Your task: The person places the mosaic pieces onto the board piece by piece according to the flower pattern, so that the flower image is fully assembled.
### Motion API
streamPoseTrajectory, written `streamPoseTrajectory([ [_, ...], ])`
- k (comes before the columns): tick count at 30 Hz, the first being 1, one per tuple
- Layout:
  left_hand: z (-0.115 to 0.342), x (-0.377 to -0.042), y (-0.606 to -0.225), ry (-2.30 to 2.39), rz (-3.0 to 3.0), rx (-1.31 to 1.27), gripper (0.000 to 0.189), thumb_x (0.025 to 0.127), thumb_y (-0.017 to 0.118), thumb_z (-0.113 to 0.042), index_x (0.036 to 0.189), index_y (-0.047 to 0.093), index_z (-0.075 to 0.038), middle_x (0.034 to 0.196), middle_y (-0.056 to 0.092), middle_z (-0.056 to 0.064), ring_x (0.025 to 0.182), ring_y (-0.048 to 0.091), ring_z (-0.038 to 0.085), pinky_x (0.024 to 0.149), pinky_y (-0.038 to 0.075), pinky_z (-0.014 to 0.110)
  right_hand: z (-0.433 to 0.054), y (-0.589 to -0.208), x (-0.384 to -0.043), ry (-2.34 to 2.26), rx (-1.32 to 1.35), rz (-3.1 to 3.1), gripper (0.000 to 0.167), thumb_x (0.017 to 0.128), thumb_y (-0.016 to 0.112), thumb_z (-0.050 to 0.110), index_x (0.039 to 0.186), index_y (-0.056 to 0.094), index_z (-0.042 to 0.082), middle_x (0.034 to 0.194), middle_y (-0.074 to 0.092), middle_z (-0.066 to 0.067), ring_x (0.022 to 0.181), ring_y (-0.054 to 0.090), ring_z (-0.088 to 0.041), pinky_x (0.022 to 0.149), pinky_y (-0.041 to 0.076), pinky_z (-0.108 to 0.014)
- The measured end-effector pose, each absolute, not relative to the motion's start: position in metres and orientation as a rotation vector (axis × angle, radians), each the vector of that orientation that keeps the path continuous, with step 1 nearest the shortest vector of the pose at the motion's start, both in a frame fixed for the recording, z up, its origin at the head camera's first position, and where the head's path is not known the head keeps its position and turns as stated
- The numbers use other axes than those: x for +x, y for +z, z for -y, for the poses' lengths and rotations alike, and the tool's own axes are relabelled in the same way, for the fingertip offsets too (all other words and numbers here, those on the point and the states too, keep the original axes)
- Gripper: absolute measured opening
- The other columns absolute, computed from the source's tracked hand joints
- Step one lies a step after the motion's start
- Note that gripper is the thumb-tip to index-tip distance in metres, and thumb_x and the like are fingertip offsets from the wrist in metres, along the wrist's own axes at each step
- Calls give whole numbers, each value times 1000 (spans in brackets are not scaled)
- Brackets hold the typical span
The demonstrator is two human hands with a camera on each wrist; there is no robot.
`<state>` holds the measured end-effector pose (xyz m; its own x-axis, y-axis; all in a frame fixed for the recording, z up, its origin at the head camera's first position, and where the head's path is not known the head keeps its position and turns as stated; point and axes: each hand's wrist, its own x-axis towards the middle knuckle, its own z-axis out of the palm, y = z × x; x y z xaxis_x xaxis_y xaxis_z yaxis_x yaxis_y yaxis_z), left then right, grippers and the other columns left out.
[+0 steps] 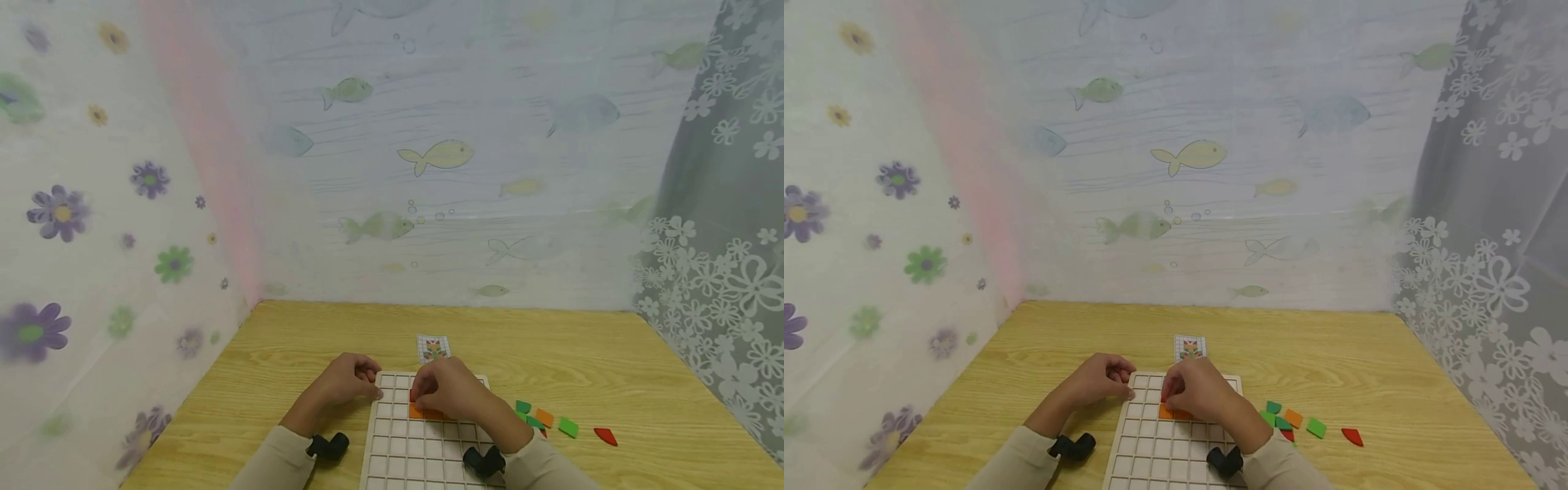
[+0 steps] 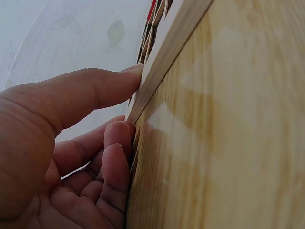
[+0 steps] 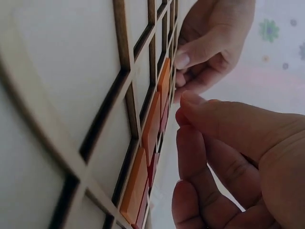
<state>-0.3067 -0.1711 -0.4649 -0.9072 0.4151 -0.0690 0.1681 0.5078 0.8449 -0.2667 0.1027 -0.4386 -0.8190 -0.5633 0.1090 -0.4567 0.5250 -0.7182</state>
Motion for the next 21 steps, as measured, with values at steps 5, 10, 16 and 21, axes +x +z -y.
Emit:
streamPoseTrajectory([
  [5, 171, -307, -465, 1357, -2488, 496, 43, 81, 89, -18, 118, 70, -5, 98, 65, 5, 86, 59, 19, 75, 51, 32, -109, -436, -266, -1156, -898, -2631, 7, 88, 84, 14, 89, 77, 16, 85, 76, 7, 78, 69, -4, 73, 56, -24],
  [10, 172, -308, -467, 1354, -2484, 497, 42, 81, 89, -17, 117, 70, -5, 97, 65, 5, 85, 59, 19, 74, 51, 32, -125, -435, -263, -1123, -891, -2660, 7, 90, 82, 15, 91, 76, 16, 84, 72, 9, 76, 66, -6, 70, 54, -25],
  [16, 173, -308, -468, 1372, -2459, 500, 44, 82, 88, -17, 120, 70, -5, 99, 65, 5, 87, 60, 19, 75, 51, 32, -148, -429, -257, -1114, -858, -2703, 8, 90, 82, 17, 93, 76, 17, 88, 71, 10, 77, 66, -9, 67, 53, -26],
  [21, 173, -307, -466, 1394, -2445, 501, 43, 83, 87, -16, 120, 69, -3, 98, 64, 5, 86, 59, 19, 75, 51, 32, -163, -423, -251, -1075, -847, -2755, 8, 89, 83, 18, 95, 77, 17, 87, 71, 10, 76, 65, -8, 67, 52, -25],
])
